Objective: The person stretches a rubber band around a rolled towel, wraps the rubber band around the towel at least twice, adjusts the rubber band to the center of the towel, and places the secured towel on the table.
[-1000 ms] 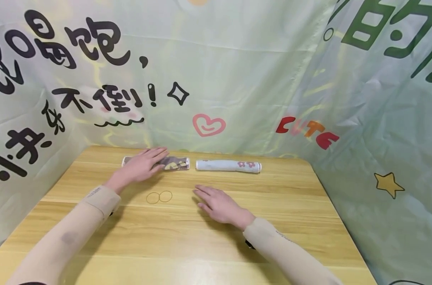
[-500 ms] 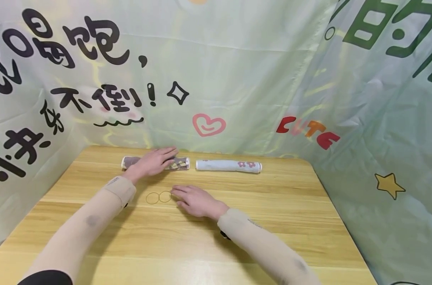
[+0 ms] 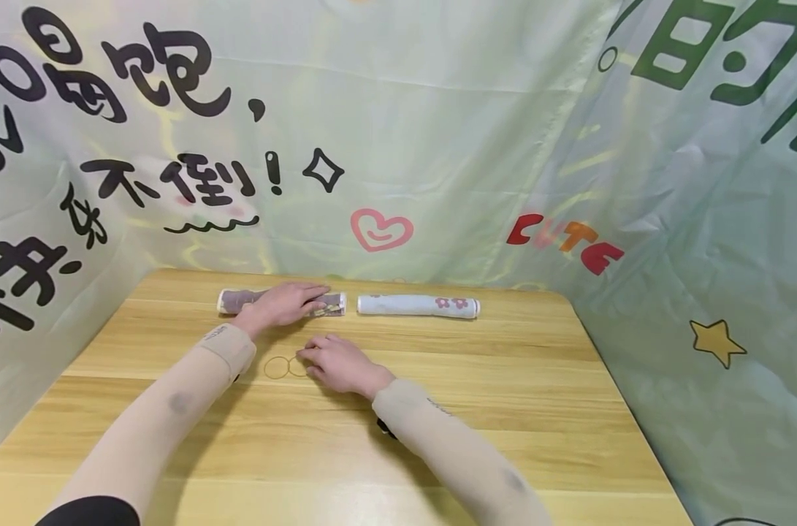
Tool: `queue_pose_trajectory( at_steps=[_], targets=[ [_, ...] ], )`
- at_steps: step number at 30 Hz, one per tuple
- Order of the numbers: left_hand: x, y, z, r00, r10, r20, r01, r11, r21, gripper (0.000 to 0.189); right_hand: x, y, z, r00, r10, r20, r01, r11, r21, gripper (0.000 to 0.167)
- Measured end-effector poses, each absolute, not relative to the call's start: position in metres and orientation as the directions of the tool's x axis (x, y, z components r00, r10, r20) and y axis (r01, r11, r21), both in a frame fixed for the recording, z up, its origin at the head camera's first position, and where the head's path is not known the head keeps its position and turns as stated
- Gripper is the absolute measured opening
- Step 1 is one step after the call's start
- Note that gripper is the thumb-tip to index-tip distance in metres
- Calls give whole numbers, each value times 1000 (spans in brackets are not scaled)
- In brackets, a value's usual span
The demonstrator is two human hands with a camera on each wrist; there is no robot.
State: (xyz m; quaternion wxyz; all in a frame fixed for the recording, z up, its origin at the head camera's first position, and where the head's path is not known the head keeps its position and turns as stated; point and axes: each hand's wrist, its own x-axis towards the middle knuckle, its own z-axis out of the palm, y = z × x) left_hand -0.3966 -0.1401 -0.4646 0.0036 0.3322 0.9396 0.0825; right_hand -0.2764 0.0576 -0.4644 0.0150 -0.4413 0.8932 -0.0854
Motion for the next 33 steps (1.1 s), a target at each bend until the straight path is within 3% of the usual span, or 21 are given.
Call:
queue_pose_trajectory(
  at_steps=[8,15,19,26,33],
  targets=[
    [-395,-135,-464,-770,636,53,634,753,174,58,-274,52,-461,-657,-753,32,-732,627,-265,28],
    [-396,-129,-461,-758,650,64,651,744,153,57,-274,51,-464,-677,-735,47,-710,635,-304,6],
    [-393,-126,-458,-763,643,63,645,753,130,55,-272,53,-464,-680,-732,41,-705,637,-313,4],
    [-388,-121,-454,-780,623,60,624,766,158,47,-264,65,-454,-718,-695,44,-640,635,-432,4],
    [-381,-120,-445,-790,602,118,613,772,168,46,-257,86,-438,-776,-612,150,-597,638,-486,4]
  ],
)
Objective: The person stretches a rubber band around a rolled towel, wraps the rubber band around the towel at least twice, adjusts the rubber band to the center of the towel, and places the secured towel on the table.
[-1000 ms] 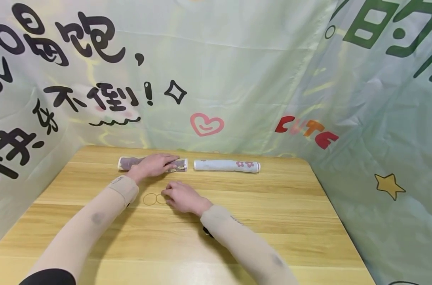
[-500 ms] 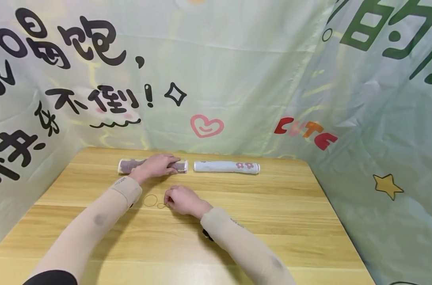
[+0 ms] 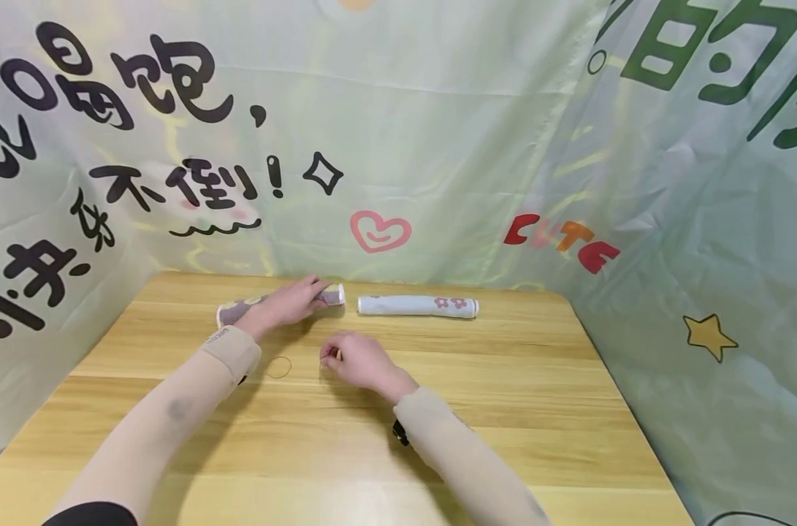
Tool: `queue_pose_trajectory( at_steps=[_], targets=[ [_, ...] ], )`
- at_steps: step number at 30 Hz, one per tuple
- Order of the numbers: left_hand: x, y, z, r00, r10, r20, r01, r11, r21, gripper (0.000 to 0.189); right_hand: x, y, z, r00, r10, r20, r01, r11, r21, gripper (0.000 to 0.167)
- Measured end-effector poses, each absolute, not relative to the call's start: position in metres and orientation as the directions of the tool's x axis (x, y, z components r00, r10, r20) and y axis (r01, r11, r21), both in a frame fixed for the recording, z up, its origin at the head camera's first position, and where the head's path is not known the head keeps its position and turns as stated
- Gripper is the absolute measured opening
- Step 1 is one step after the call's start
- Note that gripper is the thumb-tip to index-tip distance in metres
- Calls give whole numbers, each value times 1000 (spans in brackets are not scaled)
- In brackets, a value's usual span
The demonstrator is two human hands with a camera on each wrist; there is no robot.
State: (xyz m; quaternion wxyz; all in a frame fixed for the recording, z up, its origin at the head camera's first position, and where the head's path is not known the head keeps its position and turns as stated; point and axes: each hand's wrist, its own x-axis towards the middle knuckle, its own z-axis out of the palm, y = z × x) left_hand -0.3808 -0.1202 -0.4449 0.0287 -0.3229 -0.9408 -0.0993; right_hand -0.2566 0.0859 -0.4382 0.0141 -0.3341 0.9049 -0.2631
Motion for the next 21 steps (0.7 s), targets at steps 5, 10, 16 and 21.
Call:
queue_pose_trajectory(
  at_steps=[5,10,16,21],
  targets=[
    [-368,-121,-428,-797,569,201,603,769,212,54,-252,99,-426,-817,-502,285,-567,609,-555,4],
    [-352,-116,-413,-812,541,217,582,771,257,57,-250,113,-416,-817,-377,437,-577,530,-621,5],
    [-325,-105,-392,-815,532,231,580,754,308,56,-244,127,-404,-820,-199,536,-565,433,-703,4],
    [-299,-94,-379,-800,511,313,599,707,376,54,-237,135,-393,-811,-50,583,-564,335,-755,5]
  ],
)
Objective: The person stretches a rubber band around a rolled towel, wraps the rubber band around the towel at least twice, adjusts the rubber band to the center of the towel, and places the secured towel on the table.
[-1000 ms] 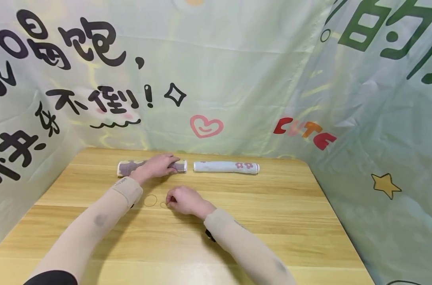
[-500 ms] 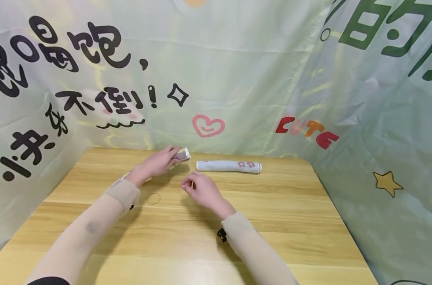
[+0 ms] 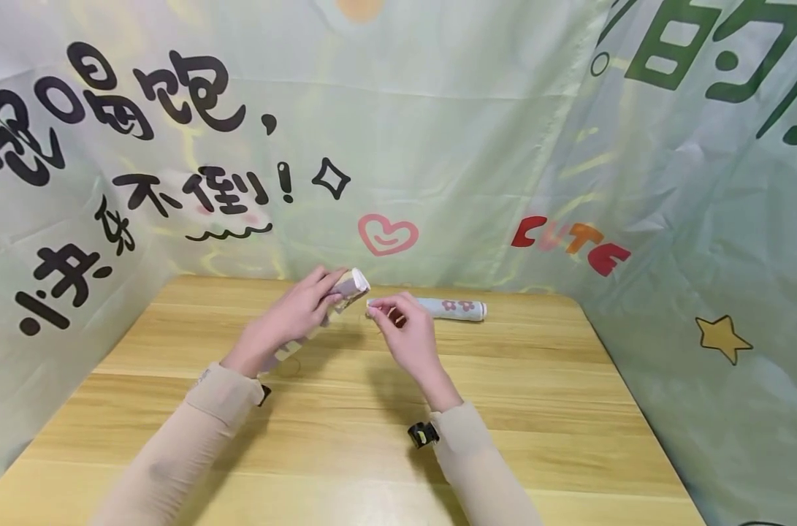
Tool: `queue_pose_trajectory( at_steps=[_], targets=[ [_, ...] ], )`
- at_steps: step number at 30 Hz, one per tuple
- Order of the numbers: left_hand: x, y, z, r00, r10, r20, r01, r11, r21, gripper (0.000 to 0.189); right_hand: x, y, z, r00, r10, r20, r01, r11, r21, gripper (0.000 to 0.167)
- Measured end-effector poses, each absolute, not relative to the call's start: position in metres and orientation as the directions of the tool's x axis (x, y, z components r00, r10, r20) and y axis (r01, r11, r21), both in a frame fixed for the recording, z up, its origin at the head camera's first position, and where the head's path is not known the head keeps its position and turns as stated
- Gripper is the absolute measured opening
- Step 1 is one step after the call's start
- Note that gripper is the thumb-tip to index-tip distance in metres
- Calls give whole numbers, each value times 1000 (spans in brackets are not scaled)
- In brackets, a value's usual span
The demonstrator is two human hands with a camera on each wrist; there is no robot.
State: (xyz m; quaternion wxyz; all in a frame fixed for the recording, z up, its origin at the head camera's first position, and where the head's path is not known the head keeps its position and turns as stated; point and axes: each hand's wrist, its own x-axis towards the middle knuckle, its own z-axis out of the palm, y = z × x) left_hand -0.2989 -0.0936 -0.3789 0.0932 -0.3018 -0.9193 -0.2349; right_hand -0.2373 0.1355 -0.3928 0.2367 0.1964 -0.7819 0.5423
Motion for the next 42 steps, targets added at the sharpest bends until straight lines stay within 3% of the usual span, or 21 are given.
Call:
queue_pose_trajectory(
  at_steps=[7,14,26,35,42],
  targets=[
    [-271,-71,-384,-755,487,438,653,608,450,46,-230,143,-384,-798,64,599,-572,230,-787,7],
    [-254,-55,-398,-721,525,453,693,549,466,46,-218,144,-373,-807,116,579,-547,221,-807,6],
    [-247,-46,-406,-709,506,491,705,529,473,47,-233,153,-402,-830,134,542,-527,131,-840,8],
    [-246,-40,-411,-513,571,642,851,437,292,34,-234,158,-402,-840,139,525,-515,100,-851,9],
    [-248,-41,-408,-452,541,709,886,362,289,26,-235,165,-399,-847,84,524,-516,102,-850,9]
  ],
)
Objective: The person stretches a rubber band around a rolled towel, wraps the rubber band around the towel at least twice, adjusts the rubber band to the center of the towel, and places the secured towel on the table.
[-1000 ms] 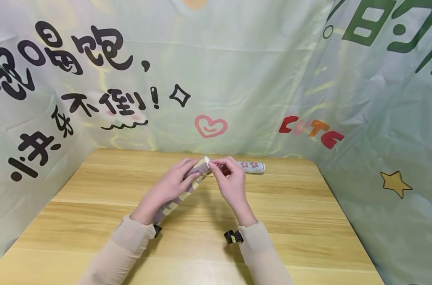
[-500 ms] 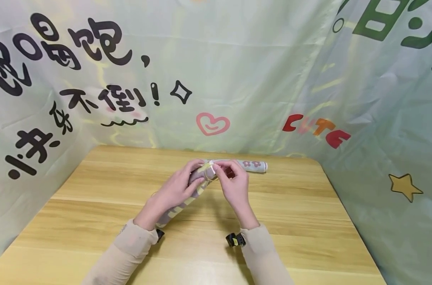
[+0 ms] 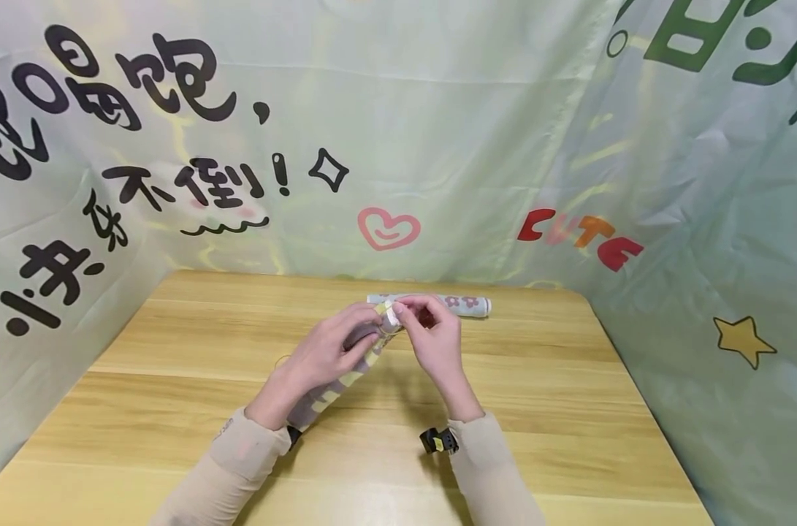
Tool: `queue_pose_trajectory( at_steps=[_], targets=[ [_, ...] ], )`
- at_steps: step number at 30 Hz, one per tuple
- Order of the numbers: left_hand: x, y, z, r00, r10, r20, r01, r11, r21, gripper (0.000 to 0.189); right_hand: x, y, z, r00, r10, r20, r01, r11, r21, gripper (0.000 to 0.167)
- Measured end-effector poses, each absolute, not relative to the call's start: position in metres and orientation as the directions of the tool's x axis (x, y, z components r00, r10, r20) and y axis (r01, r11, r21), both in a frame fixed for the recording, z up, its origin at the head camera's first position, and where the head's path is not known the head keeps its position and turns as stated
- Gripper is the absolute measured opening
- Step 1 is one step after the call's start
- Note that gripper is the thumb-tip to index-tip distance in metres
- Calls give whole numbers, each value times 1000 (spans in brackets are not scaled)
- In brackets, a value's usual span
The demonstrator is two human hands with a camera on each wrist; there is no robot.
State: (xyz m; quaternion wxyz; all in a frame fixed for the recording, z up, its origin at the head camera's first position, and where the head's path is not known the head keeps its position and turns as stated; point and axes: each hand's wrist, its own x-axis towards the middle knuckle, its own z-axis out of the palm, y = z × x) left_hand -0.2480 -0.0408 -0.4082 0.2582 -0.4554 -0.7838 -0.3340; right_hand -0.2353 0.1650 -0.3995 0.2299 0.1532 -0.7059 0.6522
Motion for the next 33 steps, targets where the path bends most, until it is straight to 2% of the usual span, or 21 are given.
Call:
queue_pose_trajectory(
  at_steps=[7,12,18,23,26,29,33],
  targets=[
    [-247,-42,-402,-393,471,790,917,258,303,23,-237,173,-399,-791,-7,611,-608,109,-786,8],
    [-244,-40,-398,-361,478,801,931,226,285,21,-233,174,-393,-771,-20,637,-632,145,-761,12],
    [-239,-30,-401,-301,549,780,953,213,218,21,-235,180,-395,-772,-42,635,-631,173,-756,12],
    [-234,-25,-401,-275,555,785,961,177,212,22,-239,192,-397,-833,-137,536,-553,209,-806,7],
    [-232,-27,-399,-276,483,831,961,138,239,26,-238,196,-395,-873,-237,427,-480,262,-837,9],
    [-233,-28,-398,-281,367,887,960,111,258,29,-235,196,-392,-880,-332,340,-441,305,-844,10],
    [-236,-30,-395,-336,203,920,938,164,306,28,-231,190,-386,-873,-378,307,-430,302,-851,5]
  ],
)
